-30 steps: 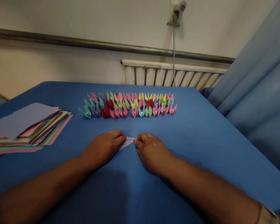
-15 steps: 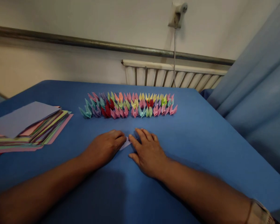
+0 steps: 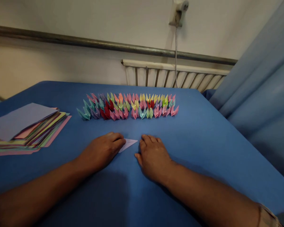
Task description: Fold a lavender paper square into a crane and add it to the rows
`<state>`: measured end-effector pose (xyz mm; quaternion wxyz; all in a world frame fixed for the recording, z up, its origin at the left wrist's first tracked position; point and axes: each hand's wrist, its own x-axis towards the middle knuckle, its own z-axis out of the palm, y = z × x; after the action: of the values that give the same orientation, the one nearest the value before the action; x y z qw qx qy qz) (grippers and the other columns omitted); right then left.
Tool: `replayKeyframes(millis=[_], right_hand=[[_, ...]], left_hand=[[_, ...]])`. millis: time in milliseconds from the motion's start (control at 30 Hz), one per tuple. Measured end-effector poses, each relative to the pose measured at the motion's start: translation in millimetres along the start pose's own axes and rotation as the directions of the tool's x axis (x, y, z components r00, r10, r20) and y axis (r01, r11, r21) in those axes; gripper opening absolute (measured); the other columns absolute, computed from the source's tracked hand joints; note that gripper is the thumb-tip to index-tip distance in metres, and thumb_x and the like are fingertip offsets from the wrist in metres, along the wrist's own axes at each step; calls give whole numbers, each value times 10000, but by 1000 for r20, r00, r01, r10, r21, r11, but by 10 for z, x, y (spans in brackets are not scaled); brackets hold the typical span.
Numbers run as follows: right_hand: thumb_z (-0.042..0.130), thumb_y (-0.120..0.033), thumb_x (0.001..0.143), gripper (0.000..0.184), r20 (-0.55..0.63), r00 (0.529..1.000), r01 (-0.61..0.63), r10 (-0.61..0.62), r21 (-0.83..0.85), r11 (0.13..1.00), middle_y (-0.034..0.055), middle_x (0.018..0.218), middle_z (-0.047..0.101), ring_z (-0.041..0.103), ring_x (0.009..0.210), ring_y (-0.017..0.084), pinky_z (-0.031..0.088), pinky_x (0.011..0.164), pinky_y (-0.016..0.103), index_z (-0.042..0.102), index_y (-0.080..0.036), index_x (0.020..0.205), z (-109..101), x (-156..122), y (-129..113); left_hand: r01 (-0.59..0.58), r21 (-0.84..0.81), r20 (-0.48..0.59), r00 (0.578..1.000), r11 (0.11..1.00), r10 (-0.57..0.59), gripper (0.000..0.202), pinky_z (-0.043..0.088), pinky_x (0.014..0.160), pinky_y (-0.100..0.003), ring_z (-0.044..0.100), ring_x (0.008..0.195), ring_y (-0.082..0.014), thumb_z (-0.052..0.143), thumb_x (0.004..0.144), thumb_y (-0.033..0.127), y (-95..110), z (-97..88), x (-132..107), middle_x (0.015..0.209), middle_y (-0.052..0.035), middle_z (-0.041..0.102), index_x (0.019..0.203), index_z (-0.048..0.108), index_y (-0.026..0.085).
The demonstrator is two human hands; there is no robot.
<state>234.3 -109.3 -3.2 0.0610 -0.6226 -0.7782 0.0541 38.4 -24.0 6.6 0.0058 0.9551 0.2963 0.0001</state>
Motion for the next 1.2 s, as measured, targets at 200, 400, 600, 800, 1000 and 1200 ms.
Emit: replayKeyframes(millis=[200,400,600,800,1000,1200], right_hand=[[409,-365,965,505,-12,995,94,-94,35,995,122,1506,390,362,1358,301,339,1057,495,405,-198,1442,77,35,21],[433,-370,950,511,1,998,65,-65,-1,998,167,1456,450,406,1315,311,351,1049,483,489,-84,1370,38,7,-2],[444,-403,940,579,-25,1000,14,-14,3,1000,187,1448,450,416,1304,310,339,1066,463,438,-56,1403,67,17,15],[393,-335,966,499,-4,995,102,-102,22,995,108,1516,377,356,1360,305,327,1056,501,388,-217,1451,86,21,13],[418,-380,950,527,0,998,69,-69,14,998,165,1474,426,386,1336,312,345,1056,490,466,-86,1385,73,3,-4],[455,-364,937,519,-22,999,48,-48,29,998,177,1442,457,414,1317,311,352,1066,473,472,-81,1372,73,-20,2]], left_hand=[[-4,6,6,1000,1000,4,234,417,711,-322,532,852,-206,411,943,211,1,-7,-10,978,-69,615,982,639,173],[8,-32,19,1000,999,-7,221,435,712,-328,541,851,-214,422,945,217,17,-48,-16,979,-87,618,914,633,161],[-4,-66,0,1000,998,4,212,443,739,-343,547,848,-216,432,937,201,15,-50,-15,966,-88,618,906,637,158],[-35,-87,-18,999,996,33,206,441,803,-371,549,876,-227,436,935,211,18,-9,-14,975,-89,629,957,632,152],[44,-312,-102,992,949,-80,234,433,844,-364,543,926,-216,522,912,361,-31,104,-5,1007,-59,606,1053,589,187],[92,-440,-70,988,893,-137,231,430,881,-373,555,947,-212,587,861,395,-62,118,38,1018,-46,602,990,589,203]])
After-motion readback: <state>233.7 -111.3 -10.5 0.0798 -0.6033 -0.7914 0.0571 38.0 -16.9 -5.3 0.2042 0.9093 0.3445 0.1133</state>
